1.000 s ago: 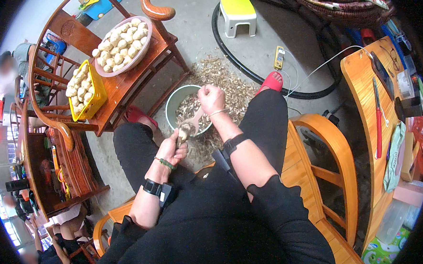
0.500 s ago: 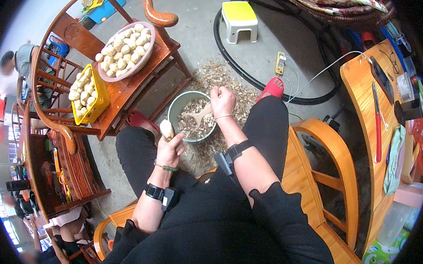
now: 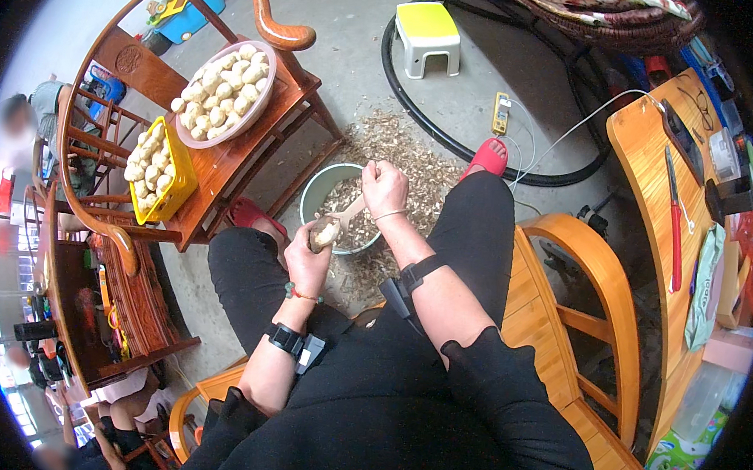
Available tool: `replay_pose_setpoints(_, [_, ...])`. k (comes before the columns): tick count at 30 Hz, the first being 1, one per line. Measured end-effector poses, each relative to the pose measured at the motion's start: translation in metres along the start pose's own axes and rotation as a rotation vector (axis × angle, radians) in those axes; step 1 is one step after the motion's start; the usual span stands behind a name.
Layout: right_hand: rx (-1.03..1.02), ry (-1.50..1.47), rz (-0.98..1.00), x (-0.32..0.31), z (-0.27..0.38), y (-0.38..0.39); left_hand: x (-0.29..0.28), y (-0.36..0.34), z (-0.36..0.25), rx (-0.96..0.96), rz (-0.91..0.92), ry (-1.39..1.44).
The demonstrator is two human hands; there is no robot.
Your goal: The person sits and peels garlic cloves one by one, placing the peeled cloves into a yellow tray and the skins into a bowl. The task is performed continuously with both hands visible.
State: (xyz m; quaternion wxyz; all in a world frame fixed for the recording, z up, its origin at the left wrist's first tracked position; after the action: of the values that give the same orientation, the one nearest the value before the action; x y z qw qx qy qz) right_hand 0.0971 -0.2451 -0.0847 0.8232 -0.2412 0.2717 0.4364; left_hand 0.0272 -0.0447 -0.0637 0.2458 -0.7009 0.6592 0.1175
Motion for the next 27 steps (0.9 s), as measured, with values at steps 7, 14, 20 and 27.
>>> replay_pose_setpoints(7, [-0.010, -0.030, 0.005, -0.001, 0.008, 0.003, 0.006, 0.000, 0.010, -0.074, 0.062, -0.118])
replay_pose_setpoints(14, [-0.007, -0.032, -0.061, -0.003, 0.004, 0.003, 0.012, 0.006, 0.017, -0.041, 0.041, -0.005])
replay_pose_setpoints(20, [0.045, -0.028, -0.173, 0.000, -0.023, -0.009, 0.015, 0.014, 0.035, -0.444, 0.019, 0.516])
replay_pose_setpoints(27, [0.058, -0.003, -0.170, -0.002, -0.025, -0.010, 0.000, 0.014, 0.061, -0.564, -0.193, 0.619])
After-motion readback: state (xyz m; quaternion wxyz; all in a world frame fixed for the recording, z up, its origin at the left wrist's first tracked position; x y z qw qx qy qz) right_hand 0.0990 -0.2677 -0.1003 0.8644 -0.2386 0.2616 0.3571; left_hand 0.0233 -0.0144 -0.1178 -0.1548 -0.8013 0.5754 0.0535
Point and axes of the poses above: each hand's wrist, its own y-axis away from the middle knuckle, its own x-axis out of the palm, z = x × y, the point moved 7 cm from there along -y, towards the middle knuckle, and after that the axes turned 13 degrees about y, right-handed, at the moved point
